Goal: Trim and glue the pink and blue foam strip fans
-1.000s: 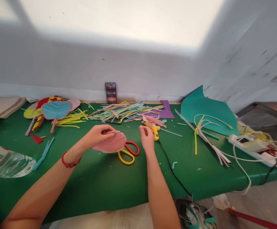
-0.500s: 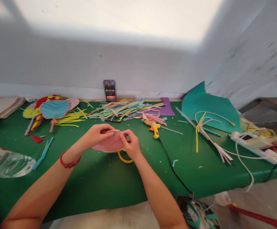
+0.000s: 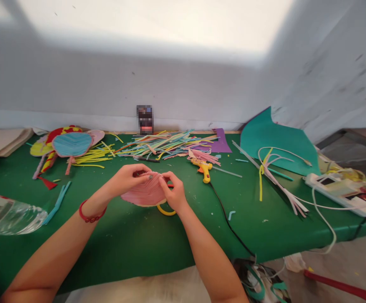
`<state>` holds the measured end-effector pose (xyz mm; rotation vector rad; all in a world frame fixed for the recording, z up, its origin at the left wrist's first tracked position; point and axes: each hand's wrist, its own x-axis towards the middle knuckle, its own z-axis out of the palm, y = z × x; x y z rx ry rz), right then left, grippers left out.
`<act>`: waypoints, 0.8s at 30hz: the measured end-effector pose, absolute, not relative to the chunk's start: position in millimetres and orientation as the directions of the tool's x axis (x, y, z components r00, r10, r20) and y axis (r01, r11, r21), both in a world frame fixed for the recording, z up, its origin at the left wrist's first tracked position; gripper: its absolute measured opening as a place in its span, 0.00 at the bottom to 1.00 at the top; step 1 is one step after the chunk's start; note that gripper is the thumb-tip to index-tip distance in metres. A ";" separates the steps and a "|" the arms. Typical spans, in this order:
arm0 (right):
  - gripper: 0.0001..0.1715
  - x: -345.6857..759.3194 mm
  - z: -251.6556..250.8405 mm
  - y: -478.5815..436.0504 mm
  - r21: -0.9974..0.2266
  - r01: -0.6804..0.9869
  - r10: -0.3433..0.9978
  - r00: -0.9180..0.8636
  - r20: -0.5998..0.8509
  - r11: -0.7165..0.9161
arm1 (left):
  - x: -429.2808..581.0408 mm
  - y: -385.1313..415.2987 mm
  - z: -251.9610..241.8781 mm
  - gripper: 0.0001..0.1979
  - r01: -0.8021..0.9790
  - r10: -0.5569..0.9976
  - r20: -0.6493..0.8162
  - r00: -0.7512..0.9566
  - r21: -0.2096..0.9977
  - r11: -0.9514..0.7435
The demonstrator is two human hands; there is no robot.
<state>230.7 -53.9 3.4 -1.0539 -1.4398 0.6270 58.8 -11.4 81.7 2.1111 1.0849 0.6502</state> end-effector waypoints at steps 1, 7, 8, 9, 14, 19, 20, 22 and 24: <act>0.09 230.6 3.5 -53.8 -0.863 0.241 0.874 0.096 0.476 0.443 | 58.6 -11.3 81.5 0.13 0.504 0.835 0.125 0.535 0.746 -0.435; 0.09 230.4 5.8 -54.9 -0.872 0.249 0.887 0.084 0.453 0.422 | 57.8 -10.8 80.3 0.11 0.496 0.824 0.127 0.553 0.744 -0.447; 0.10 230.4 6.3 -55.2 -0.869 0.255 0.886 0.078 0.456 0.425 | 57.8 -10.8 80.4 0.12 0.498 0.824 0.127 0.552 0.743 -0.447; 0.10 230.4 6.7 -55.5 -0.865 0.261 0.885 0.074 0.460 0.428 | 57.9 -10.9 80.5 0.12 0.500 0.826 0.126 0.550 0.742 -0.446; 0.09 230.2 6.8 -56.0 -0.860 0.254 0.881 0.059 0.470 0.442 | 58.5 -11.4 81.5 0.12 0.504 0.831 0.113 0.544 0.749 -0.431; 0.09 230.1 5.9 -55.0 -0.856 0.233 0.873 0.052 0.485 0.462 | 58.6 -11.2 81.6 0.12 0.515 0.837 0.103 0.537 0.746 -0.422; 0.09 230.1 5.8 -54.8 -0.857 0.232 0.873 0.054 0.484 0.460 | 58.6 -11.2 81.5 0.12 0.515 0.837 0.103 0.537 0.746 -0.422; 0.09 230.1 5.5 -54.7 -0.862 0.230 0.877 0.058 0.476 0.453 | 58.7 -11.2 81.3 0.12 0.511 0.837 0.105 0.537 0.749 -0.422; 0.09 230.0 5.1 -54.9 -0.868 0.229 0.884 0.057 0.465 0.441 | 58.8 -11.4 81.1 0.12 0.504 0.835 0.108 0.539 0.753 -0.423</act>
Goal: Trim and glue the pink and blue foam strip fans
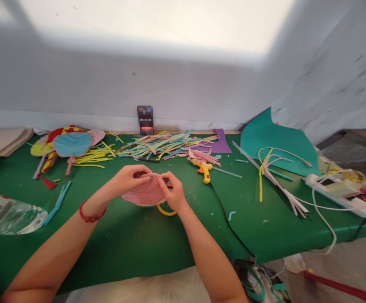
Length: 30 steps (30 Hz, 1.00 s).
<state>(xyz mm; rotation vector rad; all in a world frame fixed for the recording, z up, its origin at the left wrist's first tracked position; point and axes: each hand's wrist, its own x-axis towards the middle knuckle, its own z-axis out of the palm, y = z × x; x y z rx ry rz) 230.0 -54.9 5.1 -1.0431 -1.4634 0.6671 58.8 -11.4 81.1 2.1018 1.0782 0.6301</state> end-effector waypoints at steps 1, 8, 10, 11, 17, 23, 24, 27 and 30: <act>0.10 230.0 4.9 -55.0 -0.870 0.229 0.887 0.056 0.459 0.436 | 58.8 -11.5 81.0 0.12 0.503 0.834 0.108 0.540 0.753 -0.424; 0.09 230.5 4.6 -55.7 -0.871 0.225 0.888 0.046 0.458 0.437 | 58.4 -11.2 80.0 0.11 0.508 0.832 0.111 0.543 0.745 -0.432; 0.09 230.6 4.6 -55.6 -0.869 0.228 0.887 0.047 0.460 0.439 | 58.1 -11.1 80.3 0.11 0.508 0.832 0.114 0.544 0.744 -0.434; 0.09 230.6 4.6 -55.5 -0.869 0.232 0.888 0.048 0.458 0.436 | 58.0 -11.1 80.5 0.11 0.509 0.832 0.115 0.543 0.743 -0.435; 0.09 230.2 5.0 -54.6 -0.864 0.242 0.883 0.051 0.466 0.442 | 58.6 -11.4 80.5 0.11 0.506 0.829 0.107 0.548 0.747 -0.431; 0.09 229.8 4.8 -55.2 -0.863 0.255 0.886 0.044 0.461 0.436 | 59.3 -11.4 78.6 0.11 0.500 0.831 0.109 0.546 0.754 -0.427; 0.09 229.8 4.7 -55.4 -0.863 0.253 0.886 0.044 0.462 0.437 | 59.2 -11.2 78.4 0.11 0.499 0.832 0.107 0.545 0.756 -0.424; 0.09 230.0 4.6 -55.6 -0.863 0.246 0.884 0.044 0.466 0.442 | 58.7 -10.3 77.9 0.10 0.497 0.834 0.111 0.540 0.758 -0.423; 0.08 230.5 4.6 -55.0 -0.854 0.250 0.875 0.045 0.482 0.457 | 58.6 -9.8 77.2 0.10 0.494 0.835 0.118 0.538 0.758 -0.426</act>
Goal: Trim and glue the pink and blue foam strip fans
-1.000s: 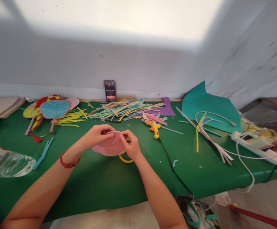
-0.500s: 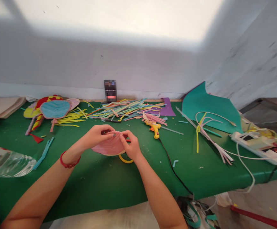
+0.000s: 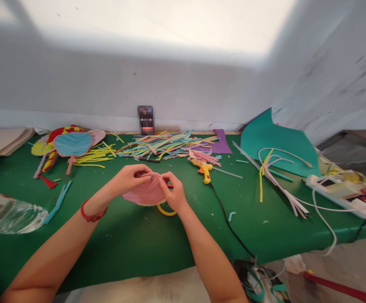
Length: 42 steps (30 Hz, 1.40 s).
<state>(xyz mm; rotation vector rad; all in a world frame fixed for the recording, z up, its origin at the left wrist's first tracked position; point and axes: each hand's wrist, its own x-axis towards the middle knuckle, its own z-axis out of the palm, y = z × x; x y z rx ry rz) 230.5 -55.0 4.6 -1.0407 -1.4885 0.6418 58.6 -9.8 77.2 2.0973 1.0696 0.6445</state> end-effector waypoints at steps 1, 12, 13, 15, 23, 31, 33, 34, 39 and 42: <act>0.08 230.7 4.7 -54.7 -0.849 0.253 0.871 0.046 0.489 0.463 | 58.7 -9.8 77.0 0.10 0.493 0.835 0.119 0.538 0.759 -0.426; 0.09 229.4 7.8 -55.7 -0.862 0.255 0.884 0.052 0.464 0.437 | 58.5 -10.6 78.2 0.11 0.494 0.830 0.119 0.545 0.754 -0.432; 0.09 229.4 7.9 -55.9 -0.863 0.257 0.885 0.053 0.462 0.435 | 58.6 -10.6 78.3 0.11 0.495 0.831 0.120 0.543 0.753 -0.432; 0.10 229.5 7.8 -55.8 -0.861 0.262 0.885 0.052 0.463 0.435 | 58.7 -10.5 78.6 0.10 0.497 0.832 0.119 0.541 0.753 -0.431; 0.09 229.8 5.6 -54.6 -0.858 0.265 0.880 0.061 0.471 0.441 | 57.4 -10.5 78.1 0.10 0.489 0.821 0.120 0.558 0.752 -0.442; 0.10 229.7 4.7 -54.3 -0.871 0.255 0.891 0.065 0.449 0.420 | 56.3 -10.8 79.5 0.10 0.478 0.802 0.116 0.586 0.750 -0.458; 0.09 229.5 4.9 -54.2 -0.870 0.256 0.890 0.064 0.451 0.422 | 56.5 -11.1 79.6 0.10 0.476 0.798 0.113 0.592 0.750 -0.459; 0.09 229.4 4.9 -54.1 -0.868 0.256 0.889 0.064 0.454 0.425 | 56.5 -11.1 79.5 0.10 0.474 0.797 0.113 0.593 0.751 -0.459; 0.09 228.8 5.0 -53.9 -0.867 0.258 0.888 0.064 0.455 0.426 | 56.6 -10.5 78.3 0.10 0.480 0.802 0.110 0.587 0.750 -0.454; 0.10 229.0 4.6 -54.1 -0.871 0.258 0.892 0.064 0.447 0.417 | 56.8 -9.9 78.0 0.11 0.498 0.813 0.111 0.572 0.741 -0.452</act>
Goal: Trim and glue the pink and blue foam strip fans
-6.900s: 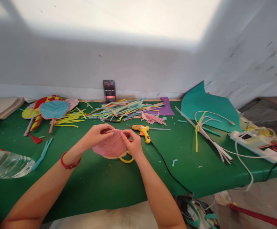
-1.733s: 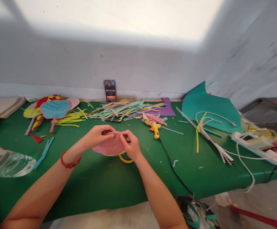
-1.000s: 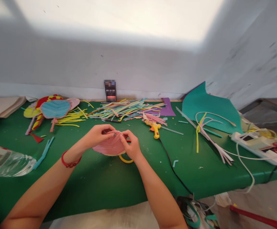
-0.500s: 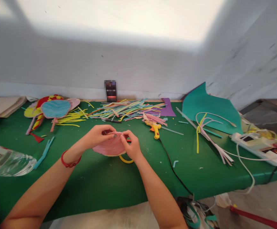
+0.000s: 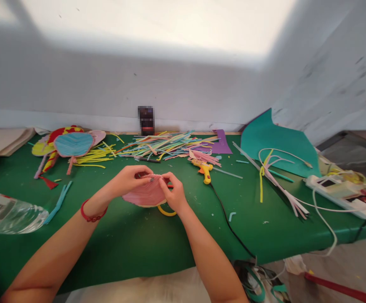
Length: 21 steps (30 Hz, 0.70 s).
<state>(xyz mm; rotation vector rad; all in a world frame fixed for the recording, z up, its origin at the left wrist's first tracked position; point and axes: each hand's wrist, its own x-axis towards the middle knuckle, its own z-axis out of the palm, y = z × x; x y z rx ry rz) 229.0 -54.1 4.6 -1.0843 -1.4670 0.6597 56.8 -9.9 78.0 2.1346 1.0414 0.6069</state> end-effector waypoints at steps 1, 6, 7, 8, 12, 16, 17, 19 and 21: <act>0.10 229.2 4.4 -54.2 -0.873 0.256 0.894 0.064 0.443 0.414 | 56.8 -9.7 77.9 0.11 0.500 0.815 0.113 0.568 0.738 -0.452; 0.09 229.8 4.2 -54.6 -0.872 0.247 0.893 0.052 0.448 0.423 | 56.5 -9.4 77.4 0.10 0.501 0.816 0.115 0.567 0.738 -0.452; 0.09 229.8 4.3 -54.7 -0.871 0.248 0.892 0.052 0.448 0.423 | 56.5 -9.5 77.5 0.10 0.503 0.817 0.114 0.565 0.738 -0.451; 0.09 229.6 4.4 -54.8 -0.872 0.249 0.894 0.053 0.446 0.420 | 56.5 -9.6 77.7 0.10 0.503 0.819 0.114 0.563 0.738 -0.449; 0.10 229.0 4.8 -55.1 -0.876 0.254 0.897 0.061 0.438 0.410 | 57.2 -10.2 79.3 0.11 0.503 0.823 0.117 0.555 0.742 -0.444; 0.09 229.0 5.2 -55.6 -0.875 0.251 0.896 0.056 0.440 0.414 | 57.6 -10.3 80.2 0.12 0.502 0.823 0.119 0.556 0.741 -0.446; 0.09 229.0 5.3 -55.7 -0.875 0.250 0.897 0.054 0.439 0.414 | 57.5 -10.1 80.0 0.12 0.501 0.822 0.120 0.556 0.741 -0.447; 0.09 229.1 5.5 -55.9 -0.876 0.248 0.897 0.051 0.439 0.414 | 57.1 -9.8 79.2 0.12 0.498 0.821 0.121 0.558 0.743 -0.448; 0.09 229.0 5.6 -55.9 -0.874 0.247 0.895 0.050 0.443 0.418 | 56.9 -9.6 78.2 0.11 0.497 0.821 0.118 0.559 0.745 -0.445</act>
